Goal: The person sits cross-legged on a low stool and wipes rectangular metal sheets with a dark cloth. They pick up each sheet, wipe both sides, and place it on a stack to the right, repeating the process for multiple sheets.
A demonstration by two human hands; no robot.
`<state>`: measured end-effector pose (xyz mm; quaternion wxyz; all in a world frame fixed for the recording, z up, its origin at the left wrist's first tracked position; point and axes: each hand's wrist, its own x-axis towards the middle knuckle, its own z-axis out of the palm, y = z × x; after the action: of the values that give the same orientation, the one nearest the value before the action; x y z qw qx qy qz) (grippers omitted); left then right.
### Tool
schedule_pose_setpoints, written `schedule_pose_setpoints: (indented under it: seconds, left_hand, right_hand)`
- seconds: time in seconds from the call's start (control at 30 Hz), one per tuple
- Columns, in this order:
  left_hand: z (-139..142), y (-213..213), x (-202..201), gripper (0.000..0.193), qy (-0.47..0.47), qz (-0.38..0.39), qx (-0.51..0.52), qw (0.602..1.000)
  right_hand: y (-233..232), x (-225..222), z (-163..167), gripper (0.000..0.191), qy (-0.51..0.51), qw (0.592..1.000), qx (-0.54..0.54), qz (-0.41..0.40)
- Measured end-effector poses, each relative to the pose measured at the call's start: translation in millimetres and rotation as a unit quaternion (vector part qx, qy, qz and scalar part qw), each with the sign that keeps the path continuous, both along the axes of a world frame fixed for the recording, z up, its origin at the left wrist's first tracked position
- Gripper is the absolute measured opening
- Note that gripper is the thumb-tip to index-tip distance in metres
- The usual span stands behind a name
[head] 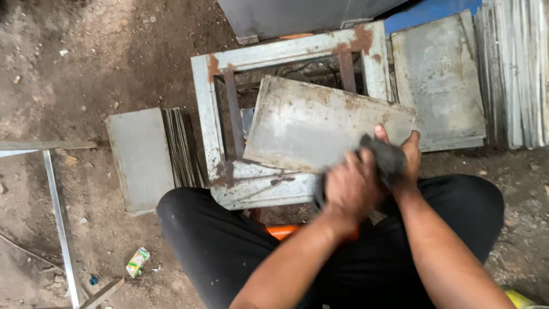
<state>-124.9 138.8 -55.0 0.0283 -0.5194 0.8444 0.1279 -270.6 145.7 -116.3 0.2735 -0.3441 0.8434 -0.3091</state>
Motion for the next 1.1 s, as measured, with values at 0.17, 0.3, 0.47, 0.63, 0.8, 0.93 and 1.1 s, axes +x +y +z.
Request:
schedule_pose_setpoints:
  seconds: [0.17,0.3,0.47,0.63,0.8,0.93,1.1]
  left_hand:
    - [10,-26,76,0.067,0.046,0.091,0.183,0.978]
    - [2,-64,164,0.060,-0.094,0.286,0.138,0.944]
    - [-15,-28,92,0.055,-0.082,0.165,-0.018,0.983]
    - [-20,7,43,0.089,0.074,0.042,0.132,0.988]
    - [24,-58,157,0.048,-0.071,0.314,0.158,0.934]
    - [47,-96,167,0.057,-0.030,0.321,0.061,0.945]
    - [21,-100,38,0.051,-0.002,0.179,0.238,0.955]
  right_hand:
    - [-2,-1,-5,0.074,0.012,0.999,-0.021,0.027]
    - [-3,4,-8,0.073,0.025,0.999,-0.029,0.035]
    - [-4,8,-3,0.078,0.041,0.999,-0.007,0.011]
    - [-3,5,0,0.074,0.018,0.997,-0.062,0.045]
    - [-5,4,-2,0.088,0.025,0.998,0.001,0.050]
    - [-6,7,-5,0.075,-0.029,0.993,-0.089,0.065]
    - [-5,1,-13,0.068,-0.045,0.995,-0.072,0.049]
